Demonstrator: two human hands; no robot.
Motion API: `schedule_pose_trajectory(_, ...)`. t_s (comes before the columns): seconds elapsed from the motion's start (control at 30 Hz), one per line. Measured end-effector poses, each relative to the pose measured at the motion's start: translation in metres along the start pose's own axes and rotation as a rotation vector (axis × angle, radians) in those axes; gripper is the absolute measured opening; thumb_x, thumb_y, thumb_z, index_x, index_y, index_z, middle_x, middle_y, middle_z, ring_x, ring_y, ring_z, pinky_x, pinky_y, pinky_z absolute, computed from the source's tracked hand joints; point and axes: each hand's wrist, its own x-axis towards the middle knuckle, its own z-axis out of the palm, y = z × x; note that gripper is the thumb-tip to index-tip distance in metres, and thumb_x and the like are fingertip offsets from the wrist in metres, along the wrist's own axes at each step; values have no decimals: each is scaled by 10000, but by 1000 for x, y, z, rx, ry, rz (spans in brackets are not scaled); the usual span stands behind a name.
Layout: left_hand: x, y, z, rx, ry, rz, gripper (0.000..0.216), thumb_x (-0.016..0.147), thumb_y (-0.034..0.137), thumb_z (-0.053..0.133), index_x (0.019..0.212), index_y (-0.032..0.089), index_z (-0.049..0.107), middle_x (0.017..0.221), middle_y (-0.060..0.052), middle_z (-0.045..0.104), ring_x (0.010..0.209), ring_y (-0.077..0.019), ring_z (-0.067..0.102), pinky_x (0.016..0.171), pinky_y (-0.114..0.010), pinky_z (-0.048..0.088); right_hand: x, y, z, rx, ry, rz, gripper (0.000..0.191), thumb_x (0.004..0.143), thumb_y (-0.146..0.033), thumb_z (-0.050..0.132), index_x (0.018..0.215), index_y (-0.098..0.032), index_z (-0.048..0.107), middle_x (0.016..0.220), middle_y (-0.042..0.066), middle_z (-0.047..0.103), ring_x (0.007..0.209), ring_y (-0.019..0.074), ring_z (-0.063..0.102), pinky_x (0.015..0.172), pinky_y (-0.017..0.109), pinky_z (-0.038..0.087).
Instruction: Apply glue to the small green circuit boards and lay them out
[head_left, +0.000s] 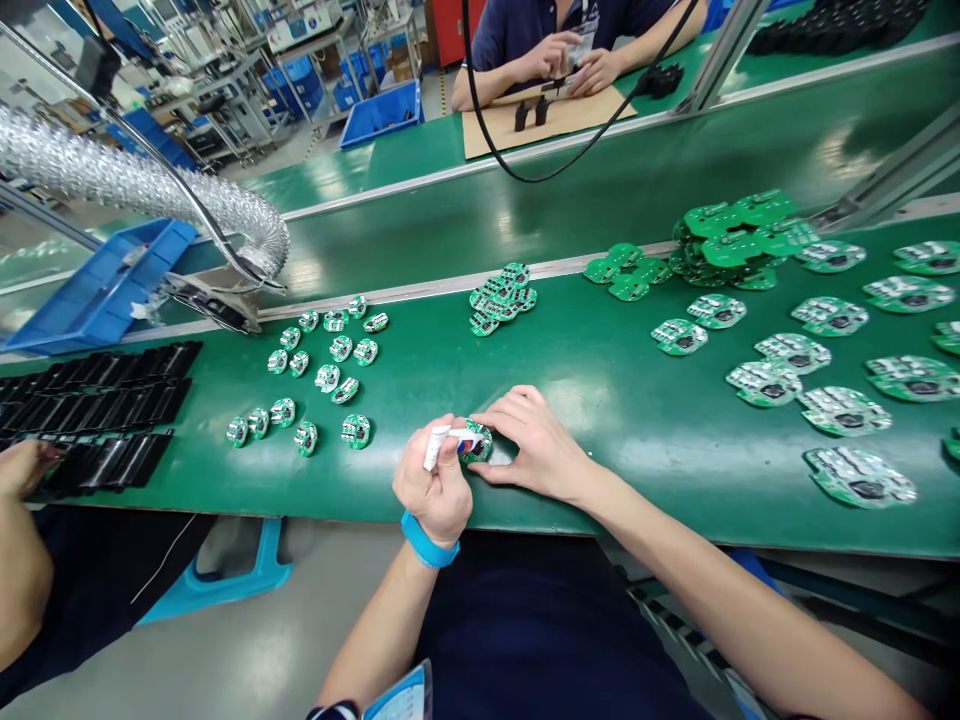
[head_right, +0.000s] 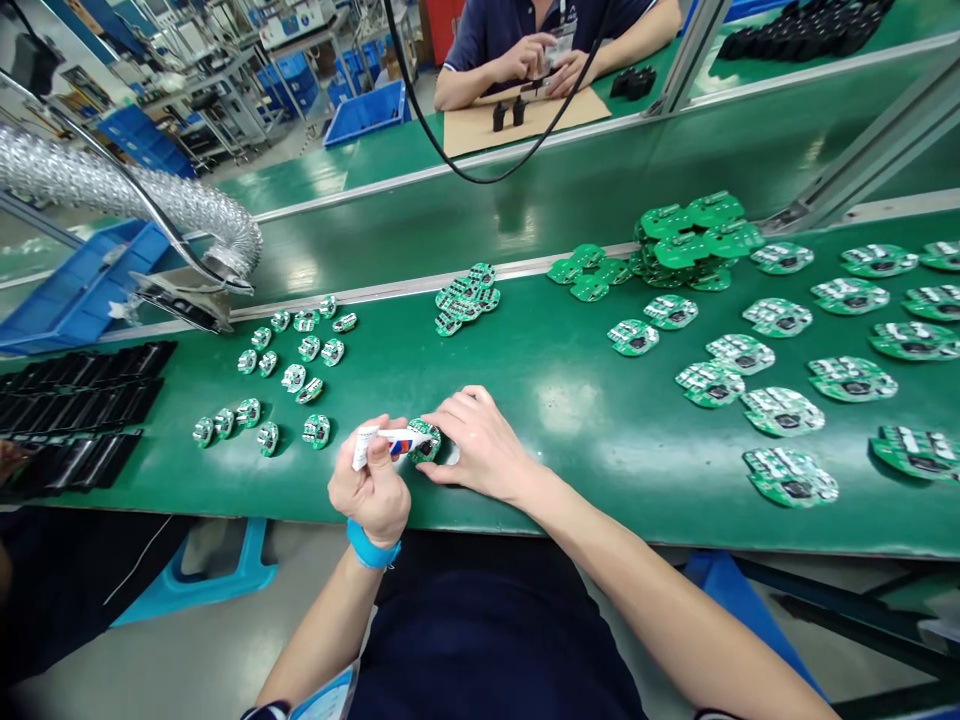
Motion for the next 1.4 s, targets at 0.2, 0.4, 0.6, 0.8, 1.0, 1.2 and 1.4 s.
schedule_pose_trajectory(0.2, 2, -2, 8, 31, -21, 36, 196, 1050, 317, 589, 1134, 183, 705, 940, -69, 798, 784, -178, 784, 705, -297, 626, 0, 0, 0, 0, -35, 29, 351, 890, -354, 758, 1198, -203, 685, 968, 75, 747, 919, 262, 677, 952, 483, 448)
schedule_pose_trajectory(0.4, 9, -1, 3, 69, 70, 16, 238, 1052, 367, 581, 1095, 172, 712, 924, -81, 795, 790, -193, 786, 705, -313, 637, -2, 2, 0, 14, -26, 30, 391, 851, -372, 819, 1172, -198, 680, 985, 80, 747, 929, 270, 678, 955, 489, 457)
schedule_pose_trajectory(0.6, 19, 3, -36, 12, 275, -132, 235, 1032, 361, 610, 1070, 156, 719, 860, -63, 794, 668, -179, 757, 569, -272, 603, 6, 7, 2, -39, -140, 147, 365, 839, -323, 840, 1150, -194, 699, 1010, 88, 743, 959, 295, 663, 924, 495, 483)
schedule_pose_trajectory(0.8, 14, -13, -70, -4, 404, -248, 254, 1026, 391, 610, 1042, 158, 710, 815, -59, 784, 650, -193, 755, 543, -274, 603, 78, 21, 38, -121, -252, 127, 386, 848, -349, 836, 1173, -174, 721, 1076, 117, 718, 1030, 314, 644, 911, 475, 480)
schedule_pose_trajectory(1.0, 12, -27, -103, 56, 479, -262, 250, 1005, 398, 644, 1015, 156, 706, 816, -59, 776, 668, -213, 761, 548, -297, 618, 144, 24, 96, -177, -326, 167, 477, 851, -345, 839, 1251, -112, 723, 1105, 147, 692, 1066, 313, 618, 909, 444, 465)
schedule_pose_trajectory(1.2, 22, -37, -119, 46, 637, -255, 293, 938, 417, 736, 934, 125, 718, 781, -47, 758, 604, -204, 731, 483, -289, 573, 152, 18, 106, -225, -313, 179, 694, 836, -538, 839, 1394, -173, 647, 1212, 101, 688, 1115, 262, 618, 953, 384, 454)
schedule_pose_trajectory(1.4, 29, -37, -108, -59, 688, -257, 309, 872, 431, 802, 854, 131, 730, 742, -36, 746, 563, -200, 702, 435, -294, 535, 160, 57, 43, -531, -63, 454, 499, 1041, -452, 597, 1432, -143, 604, 1343, 188, 657, 1285, 325, 553, 1077, 454, 396)
